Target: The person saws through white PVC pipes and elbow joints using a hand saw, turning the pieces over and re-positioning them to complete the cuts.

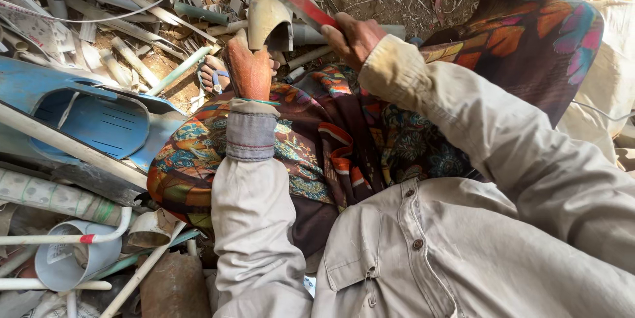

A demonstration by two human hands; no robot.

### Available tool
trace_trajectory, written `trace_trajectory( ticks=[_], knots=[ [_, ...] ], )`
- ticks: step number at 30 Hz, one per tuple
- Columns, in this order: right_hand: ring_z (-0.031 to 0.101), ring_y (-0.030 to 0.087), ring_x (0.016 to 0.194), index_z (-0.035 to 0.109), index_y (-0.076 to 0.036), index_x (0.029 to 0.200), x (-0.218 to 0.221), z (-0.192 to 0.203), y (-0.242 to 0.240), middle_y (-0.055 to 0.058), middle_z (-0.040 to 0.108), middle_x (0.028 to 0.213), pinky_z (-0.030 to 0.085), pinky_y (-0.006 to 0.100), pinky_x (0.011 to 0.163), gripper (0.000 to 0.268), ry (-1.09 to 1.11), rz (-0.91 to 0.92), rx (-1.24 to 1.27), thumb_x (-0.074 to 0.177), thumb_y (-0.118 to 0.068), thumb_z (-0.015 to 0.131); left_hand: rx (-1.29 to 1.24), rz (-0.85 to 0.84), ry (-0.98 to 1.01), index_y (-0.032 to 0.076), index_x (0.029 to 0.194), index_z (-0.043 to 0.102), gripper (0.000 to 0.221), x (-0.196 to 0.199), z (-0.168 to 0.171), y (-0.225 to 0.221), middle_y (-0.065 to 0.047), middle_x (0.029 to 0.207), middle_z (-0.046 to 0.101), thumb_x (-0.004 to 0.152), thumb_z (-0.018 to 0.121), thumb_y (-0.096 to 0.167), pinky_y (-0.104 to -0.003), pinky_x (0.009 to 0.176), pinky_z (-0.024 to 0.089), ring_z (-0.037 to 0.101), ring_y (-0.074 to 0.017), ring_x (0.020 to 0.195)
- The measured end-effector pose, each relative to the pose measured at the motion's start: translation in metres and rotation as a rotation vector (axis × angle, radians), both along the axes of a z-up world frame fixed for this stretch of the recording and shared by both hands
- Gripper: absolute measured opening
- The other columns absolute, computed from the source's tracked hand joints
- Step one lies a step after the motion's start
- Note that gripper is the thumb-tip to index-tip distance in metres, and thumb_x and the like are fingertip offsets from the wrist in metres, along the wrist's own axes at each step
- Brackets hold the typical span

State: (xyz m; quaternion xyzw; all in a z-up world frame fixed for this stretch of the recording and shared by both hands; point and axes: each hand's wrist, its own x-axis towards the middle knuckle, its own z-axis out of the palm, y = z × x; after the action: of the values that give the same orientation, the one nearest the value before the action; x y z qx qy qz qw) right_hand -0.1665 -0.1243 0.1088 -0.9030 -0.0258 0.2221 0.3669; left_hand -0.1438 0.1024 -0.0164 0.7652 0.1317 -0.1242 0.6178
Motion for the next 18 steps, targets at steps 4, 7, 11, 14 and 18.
trace_trajectory(
  ticks=[4,7,11,14,18],
  knots=[
    [0.053,0.031,0.055,0.058,-0.001,0.106,-0.005,0.011,0.005,0.017,0.050,0.062,0.043,0.048,0.057,0.042,-0.058,0.049,0.010,0.111,-0.039,0.041,-0.005,0.008,0.029,-0.003,0.108,0.060,0.016,0.001,-0.013,0.004,-0.008,0.071,0.070,0.092,0.059,-0.004,-0.026,0.039,0.052,0.070,-0.0137,0.052],
    [0.056,0.032,0.057,0.059,-0.003,0.109,-0.007,0.023,-0.003,0.019,0.052,0.063,0.044,0.048,0.058,0.040,-0.073,0.111,-0.016,0.111,-0.039,0.042,-0.076,0.050,0.043,-0.002,0.106,0.057,0.015,0.004,-0.038,0.003,-0.008,0.069,0.069,0.092,0.063,-0.002,-0.026,0.039,0.054,0.070,-0.0145,0.051],
    [0.059,0.035,0.057,0.058,-0.005,0.111,0.002,0.026,0.005,0.021,0.055,0.066,0.045,0.050,0.058,0.038,-0.004,0.091,-0.031,0.111,-0.039,0.040,-0.135,0.053,0.015,-0.003,0.106,0.057,0.017,0.006,-0.047,0.008,-0.008,0.070,0.065,0.091,0.062,-0.004,-0.027,0.039,0.051,0.069,-0.0157,0.051],
    [0.061,0.040,0.064,0.060,-0.004,0.111,-0.011,0.022,0.005,0.022,0.059,0.069,0.047,0.051,0.058,0.039,-0.160,0.204,-0.010,0.110,-0.040,0.044,-0.165,0.041,0.025,-0.002,0.106,0.056,0.019,0.006,-0.040,0.008,-0.006,0.071,0.063,0.087,0.056,-0.007,-0.028,0.037,0.047,0.067,-0.0169,0.049],
    [0.061,0.036,0.056,0.059,-0.004,0.110,0.007,0.004,-0.002,0.020,0.057,0.065,0.047,0.052,0.056,0.042,-0.099,0.017,-0.049,0.111,-0.042,0.041,0.044,0.052,0.041,-0.005,0.096,0.059,0.009,0.004,-0.028,0.000,-0.007,0.068,0.068,0.091,0.066,-0.001,-0.027,0.040,0.052,0.071,-0.0144,0.052]
  ],
)
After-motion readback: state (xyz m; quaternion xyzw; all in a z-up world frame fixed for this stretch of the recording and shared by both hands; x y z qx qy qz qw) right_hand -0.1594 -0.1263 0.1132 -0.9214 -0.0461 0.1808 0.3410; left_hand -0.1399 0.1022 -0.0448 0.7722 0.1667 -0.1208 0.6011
